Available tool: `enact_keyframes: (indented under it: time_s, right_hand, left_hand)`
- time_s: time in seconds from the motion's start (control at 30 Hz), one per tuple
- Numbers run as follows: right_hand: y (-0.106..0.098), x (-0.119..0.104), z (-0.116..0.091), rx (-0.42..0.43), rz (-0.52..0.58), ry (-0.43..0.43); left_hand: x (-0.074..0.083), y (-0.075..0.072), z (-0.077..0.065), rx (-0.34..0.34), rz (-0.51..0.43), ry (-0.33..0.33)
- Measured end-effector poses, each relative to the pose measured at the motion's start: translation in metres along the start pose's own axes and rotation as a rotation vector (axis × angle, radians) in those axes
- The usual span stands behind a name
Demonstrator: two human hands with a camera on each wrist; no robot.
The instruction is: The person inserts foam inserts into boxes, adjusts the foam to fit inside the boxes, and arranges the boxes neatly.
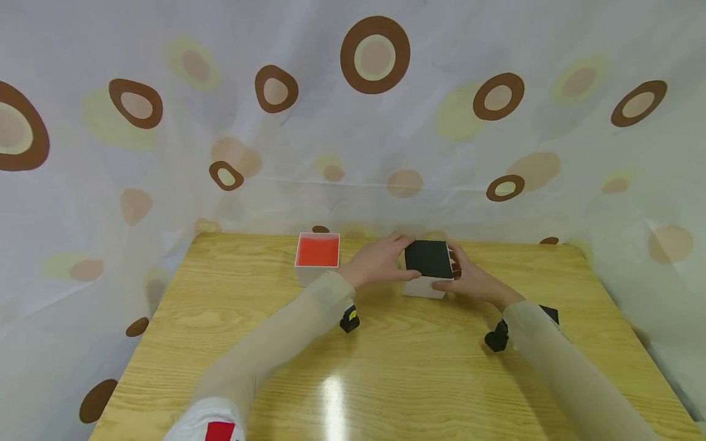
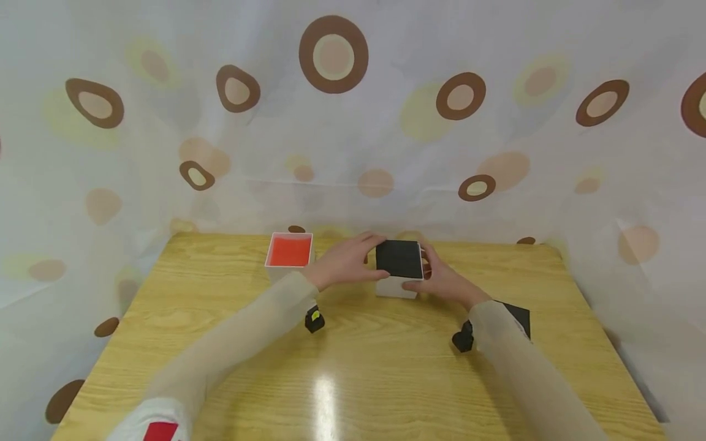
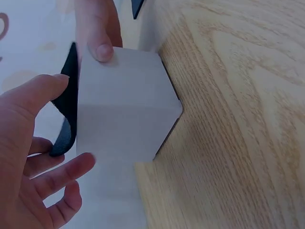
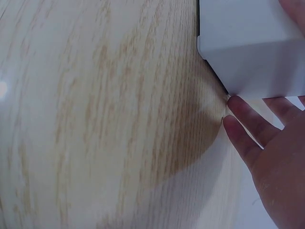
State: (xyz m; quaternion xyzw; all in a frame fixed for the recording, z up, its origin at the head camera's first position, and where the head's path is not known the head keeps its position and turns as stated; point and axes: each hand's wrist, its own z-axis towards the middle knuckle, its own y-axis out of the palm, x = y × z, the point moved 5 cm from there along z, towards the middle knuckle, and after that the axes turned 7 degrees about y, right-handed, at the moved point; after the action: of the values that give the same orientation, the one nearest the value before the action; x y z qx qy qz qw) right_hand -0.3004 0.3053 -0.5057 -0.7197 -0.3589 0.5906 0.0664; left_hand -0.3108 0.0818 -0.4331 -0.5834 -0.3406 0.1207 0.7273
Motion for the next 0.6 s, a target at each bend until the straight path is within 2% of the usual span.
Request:
enact_keyframes:
  time_s: [0.17, 0.6]
  right_hand:
    - [-0.001, 0.001, 0.002, 0.010, -0.024, -0.022]
    - [-0.002, 0.004, 0.002, 0.022, -0.056, 0.018]
  left_hand:
    - [-0.002, 0.001, 0.009, -0.001, -0.037, 0.011]
    - [-0.011, 0.010, 0.011, 0.052, -0.055, 0.029]
